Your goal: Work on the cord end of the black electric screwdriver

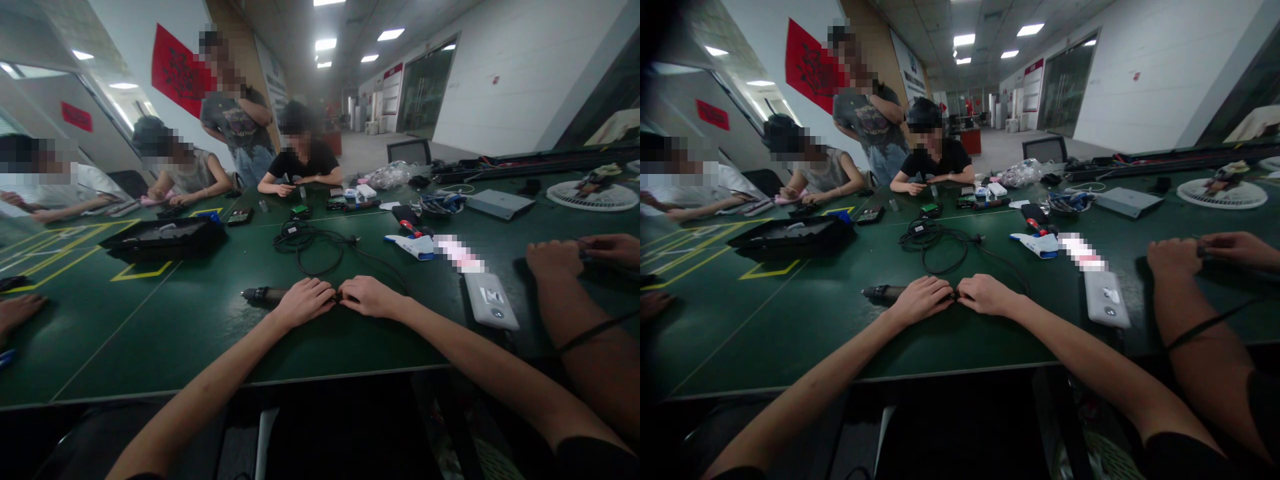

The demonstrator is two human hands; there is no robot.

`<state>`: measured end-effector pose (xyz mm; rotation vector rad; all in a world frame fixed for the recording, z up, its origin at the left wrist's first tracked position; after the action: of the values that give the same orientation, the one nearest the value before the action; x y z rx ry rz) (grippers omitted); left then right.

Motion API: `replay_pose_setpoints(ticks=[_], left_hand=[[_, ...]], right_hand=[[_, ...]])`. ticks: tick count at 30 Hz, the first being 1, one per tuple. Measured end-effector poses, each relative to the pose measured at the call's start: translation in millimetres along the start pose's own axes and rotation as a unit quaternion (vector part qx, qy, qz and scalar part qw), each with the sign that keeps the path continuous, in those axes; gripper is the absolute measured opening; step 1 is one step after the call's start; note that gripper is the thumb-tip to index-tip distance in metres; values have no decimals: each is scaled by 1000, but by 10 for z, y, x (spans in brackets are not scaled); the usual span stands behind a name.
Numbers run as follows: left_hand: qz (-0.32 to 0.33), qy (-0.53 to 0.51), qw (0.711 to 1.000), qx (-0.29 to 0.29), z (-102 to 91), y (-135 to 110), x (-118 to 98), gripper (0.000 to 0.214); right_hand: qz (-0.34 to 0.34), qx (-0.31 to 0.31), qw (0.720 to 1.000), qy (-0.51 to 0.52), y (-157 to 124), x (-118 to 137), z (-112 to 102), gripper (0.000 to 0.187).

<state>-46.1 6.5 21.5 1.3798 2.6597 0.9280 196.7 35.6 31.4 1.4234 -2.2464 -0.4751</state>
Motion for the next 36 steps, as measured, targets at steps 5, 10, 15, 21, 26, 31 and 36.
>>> replay_pose_setpoints(ticks=[5, 10, 15, 21, 26, 31, 36], left_hand=[[12, 17, 1000, -8, 16, 27, -18, 22], [-10, 7, 1000, -9, 25, 57, -91, 19], [-43, -22, 999, -18, 30, 68, -83, 18], [-42, -29, 998, -23, 34, 57, -48, 22], [-56, -33, 997, -30, 50, 57, -40, 25], [-42, -37, 998, -28, 83, 50, -8, 24], [-33, -75, 996, -18, 85, 5, 78, 23]], right_hand=[[3, -2, 1000, -15, 5, 16, 11, 8], [-2, -32, 999, -27, 0, 43, -48, 8], [50, -44, 997, -40, 10, 101, -103, 17], [248, 27, 967, 45, 29, 67, -37, 16], [269, 48, 961, 30, 23, 9, -51, 20], [201, 34, 979, -1, -13, 24, -81, 20], [124, -2, 992, 10, -57, 61, -86, 16]])
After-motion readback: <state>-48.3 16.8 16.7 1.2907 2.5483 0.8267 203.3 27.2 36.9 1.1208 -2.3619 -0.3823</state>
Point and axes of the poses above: each hand's wrist, its own y-axis towards the middle knuckle, its own z-axis out of the palm, x = y × z, the point moved 1 cm from there along y, towards the middle knuckle, and after that the axes turned 12 degrees about -x, right-handed, at the moved point
